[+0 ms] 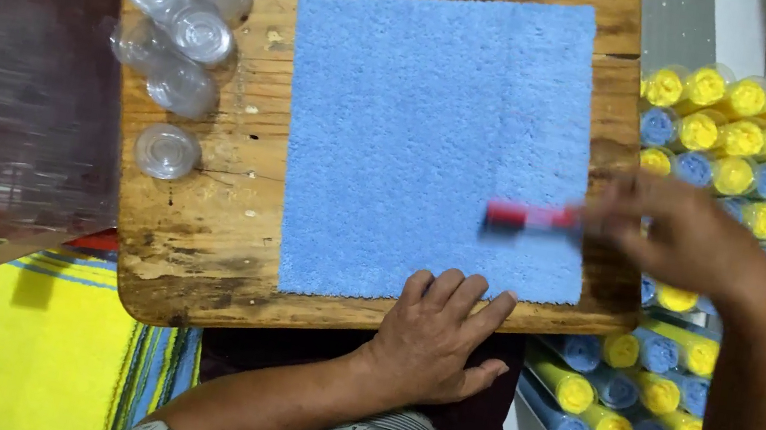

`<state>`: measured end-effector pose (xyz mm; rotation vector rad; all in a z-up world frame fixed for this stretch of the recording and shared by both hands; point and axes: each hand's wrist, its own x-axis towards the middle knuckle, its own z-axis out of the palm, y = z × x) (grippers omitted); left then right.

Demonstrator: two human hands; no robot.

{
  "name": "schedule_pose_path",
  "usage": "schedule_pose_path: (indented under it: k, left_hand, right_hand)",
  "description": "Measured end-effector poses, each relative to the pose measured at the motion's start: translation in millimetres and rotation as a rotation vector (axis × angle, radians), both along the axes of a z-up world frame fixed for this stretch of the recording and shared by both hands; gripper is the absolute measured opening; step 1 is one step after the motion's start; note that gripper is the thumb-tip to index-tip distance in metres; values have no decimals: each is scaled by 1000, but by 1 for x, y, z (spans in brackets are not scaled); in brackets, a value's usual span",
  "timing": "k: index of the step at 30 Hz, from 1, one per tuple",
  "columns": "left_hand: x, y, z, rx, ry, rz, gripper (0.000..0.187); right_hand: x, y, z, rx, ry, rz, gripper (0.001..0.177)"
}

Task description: Cleaning a blue microfiber cloth using a small brush on a wooden board

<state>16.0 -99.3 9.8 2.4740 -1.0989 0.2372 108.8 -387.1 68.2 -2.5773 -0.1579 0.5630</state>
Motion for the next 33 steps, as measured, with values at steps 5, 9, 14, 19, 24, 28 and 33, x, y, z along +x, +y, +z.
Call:
schedule_pose_path:
  k: [5,9,14,19,24,28,33]
  left_hand:
    - [2,-12,-2,61,-18,-5,85]
    - [1,-14,-5,105,-29,5,78]
    - [-1,-13,-11,134,-73,-1,81]
    - [0,-13,-14,140,-111,2,79]
    - [-1,-15,-8,33,-32,-22,76]
    - [2,-22,12,-1,-22,-57,72]
    - [4,-36,-1,34,-31,-65,83]
  right_hand:
    - [-39,-5,-7,-139,182,72,42]
    - [1,-4,-9,-93,92,10,30]
    - [82,4,-13,-132,-45,-94,26]
    - [150,-36,-80,-45,-658,-22,20]
    - [116,-26,-53,37,-645,-124,21]
    - [41,-31,-14,101,-273,69,24]
    - [-42,-35,-16,-100,185,-46,30]
